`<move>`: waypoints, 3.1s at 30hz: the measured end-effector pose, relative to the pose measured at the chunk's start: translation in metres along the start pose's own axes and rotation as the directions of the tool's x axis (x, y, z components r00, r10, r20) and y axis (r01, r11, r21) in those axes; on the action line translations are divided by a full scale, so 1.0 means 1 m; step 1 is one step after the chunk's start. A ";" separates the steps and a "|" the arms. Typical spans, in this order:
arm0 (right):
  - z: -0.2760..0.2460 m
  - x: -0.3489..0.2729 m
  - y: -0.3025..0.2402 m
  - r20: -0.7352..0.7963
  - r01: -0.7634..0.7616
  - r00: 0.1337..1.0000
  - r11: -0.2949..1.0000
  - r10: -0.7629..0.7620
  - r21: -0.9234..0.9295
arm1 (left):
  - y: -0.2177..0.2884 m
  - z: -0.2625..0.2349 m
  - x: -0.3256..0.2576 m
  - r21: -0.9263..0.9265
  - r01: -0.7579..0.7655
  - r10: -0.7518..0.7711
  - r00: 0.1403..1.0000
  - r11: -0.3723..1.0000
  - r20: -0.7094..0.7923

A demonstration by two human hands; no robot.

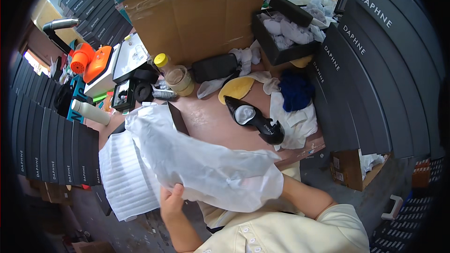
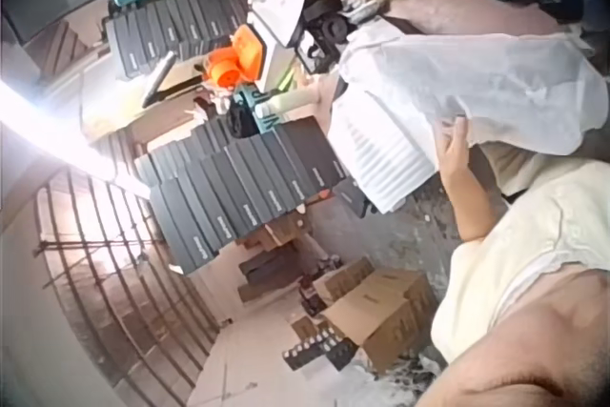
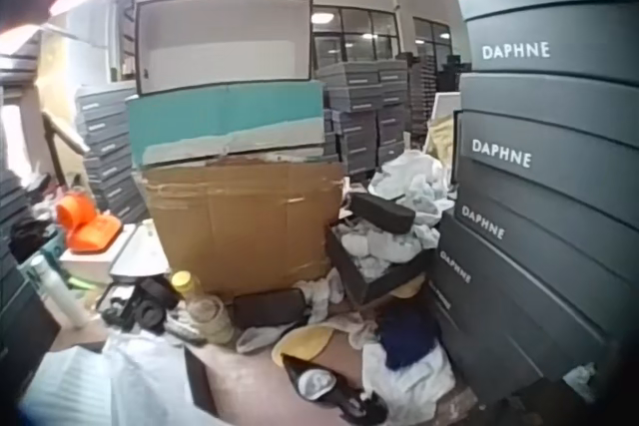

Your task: The recorder is inspecting, cleaning, and packing pairs of shoes into boxes, including adding tissue paper and foam supports.

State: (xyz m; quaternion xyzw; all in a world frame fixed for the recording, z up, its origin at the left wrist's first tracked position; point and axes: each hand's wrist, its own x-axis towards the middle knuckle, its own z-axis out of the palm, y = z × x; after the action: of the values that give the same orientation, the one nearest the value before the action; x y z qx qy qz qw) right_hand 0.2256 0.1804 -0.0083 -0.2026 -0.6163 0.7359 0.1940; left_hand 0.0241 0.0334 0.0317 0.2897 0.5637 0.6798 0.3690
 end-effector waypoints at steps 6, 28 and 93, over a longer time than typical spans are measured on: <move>-0.022 -0.035 -0.043 0.054 -0.144 0.989 0.954 0.134 0.264 | 0.014 -0.052 0.059 -0.142 0.091 -0.142 0.904 0.986 -0.403; 0.001 0.017 -0.047 -0.165 -0.060 0.977 0.575 -0.132 -0.816 | -0.008 -0.116 0.128 0.978 -0.171 0.080 0.980 -0.121 0.182; 0.012 0.142 0.043 -0.046 -0.096 0.960 0.172 0.275 -0.980 | -0.113 0.092 0.023 0.563 -0.602 0.637 0.753 0.566 0.166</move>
State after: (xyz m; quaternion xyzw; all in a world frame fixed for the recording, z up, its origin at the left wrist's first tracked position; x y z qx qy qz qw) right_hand 0.0982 0.2390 -0.0575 -0.2999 -0.9237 0.2096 -0.1134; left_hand 0.1052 0.1134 -0.0611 0.5481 0.6161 0.5654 -0.0163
